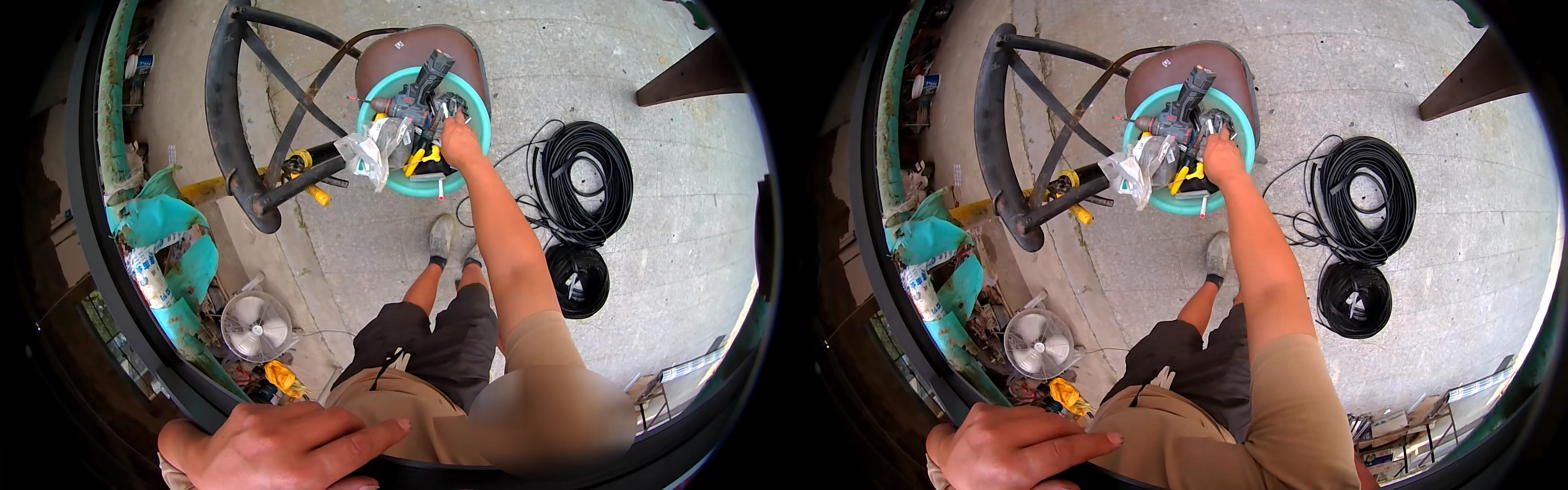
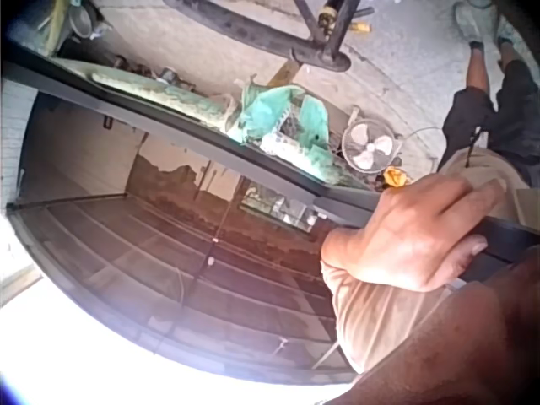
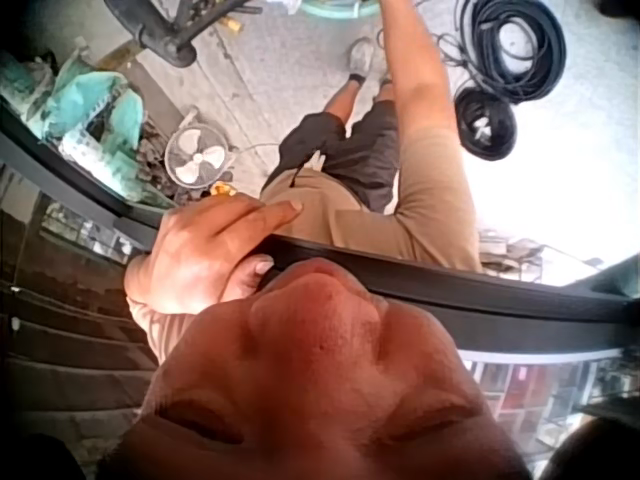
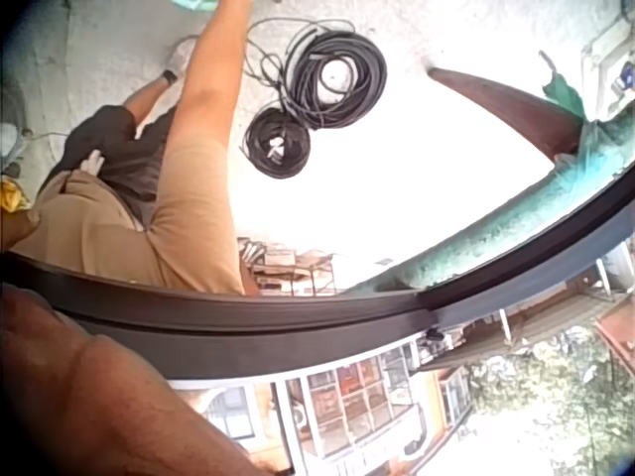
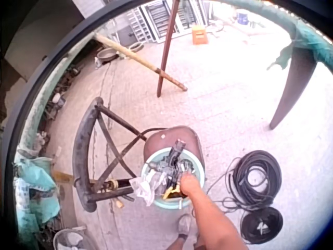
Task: The person assembles components onto a white window frame, handling screws and using a drill to secure them into the frame, then handling a rubber gasket and using pliers to work on a corner.
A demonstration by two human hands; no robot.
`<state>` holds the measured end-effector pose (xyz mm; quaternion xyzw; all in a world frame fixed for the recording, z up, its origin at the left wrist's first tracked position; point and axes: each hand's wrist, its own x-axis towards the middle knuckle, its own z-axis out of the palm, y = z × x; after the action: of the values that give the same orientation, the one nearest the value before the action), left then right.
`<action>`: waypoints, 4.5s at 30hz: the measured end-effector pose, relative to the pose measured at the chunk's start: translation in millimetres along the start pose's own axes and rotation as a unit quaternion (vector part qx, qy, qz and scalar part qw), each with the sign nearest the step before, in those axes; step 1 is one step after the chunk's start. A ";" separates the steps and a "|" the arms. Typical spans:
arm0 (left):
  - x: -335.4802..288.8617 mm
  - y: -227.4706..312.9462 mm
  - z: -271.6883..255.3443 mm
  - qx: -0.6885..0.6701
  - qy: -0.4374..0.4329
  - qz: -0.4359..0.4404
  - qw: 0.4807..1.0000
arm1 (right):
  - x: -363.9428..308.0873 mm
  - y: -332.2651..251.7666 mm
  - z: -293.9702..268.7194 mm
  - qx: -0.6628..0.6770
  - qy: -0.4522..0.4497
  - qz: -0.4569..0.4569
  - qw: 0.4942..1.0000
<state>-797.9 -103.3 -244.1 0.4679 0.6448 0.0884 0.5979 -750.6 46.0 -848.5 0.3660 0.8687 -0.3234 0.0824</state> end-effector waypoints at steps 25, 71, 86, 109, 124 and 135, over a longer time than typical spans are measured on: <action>-1.4 -1.3 0.9 -0.010 0.005 0.007 1.000 | -91.2 -8.9 -23.9 0.692 -0.049 0.132 0.708; -38.1 16.5 59.9 0.204 0.330 0.347 0.854 | -229.1 -50.2 -200.0 0.921 -0.061 0.169 0.346; -32.6 -81.9 198.3 -0.639 -0.122 0.160 0.742 | -263.2 -64.5 -245.3 0.830 -0.132 0.170 0.514; 179.3 -162.5 252.3 -0.881 0.142 0.084 0.443 | -317.9 -86.2 -256.8 0.254 0.011 -0.245 0.936; 176.8 -160.6 234.9 -0.848 0.219 0.133 0.463 | -302.9 -61.5 -245.0 0.596 -0.068 0.103 0.794; 173.1 -152.0 229.0 -0.834 0.206 0.169 0.483 | -296.2 -56.9 -250.5 0.618 -0.072 0.152 0.768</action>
<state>-651.6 -165.6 -527.2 -0.1818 0.2817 0.7780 0.5314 -553.5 -0.5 -512.7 0.4405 0.4060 -0.7991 -0.0516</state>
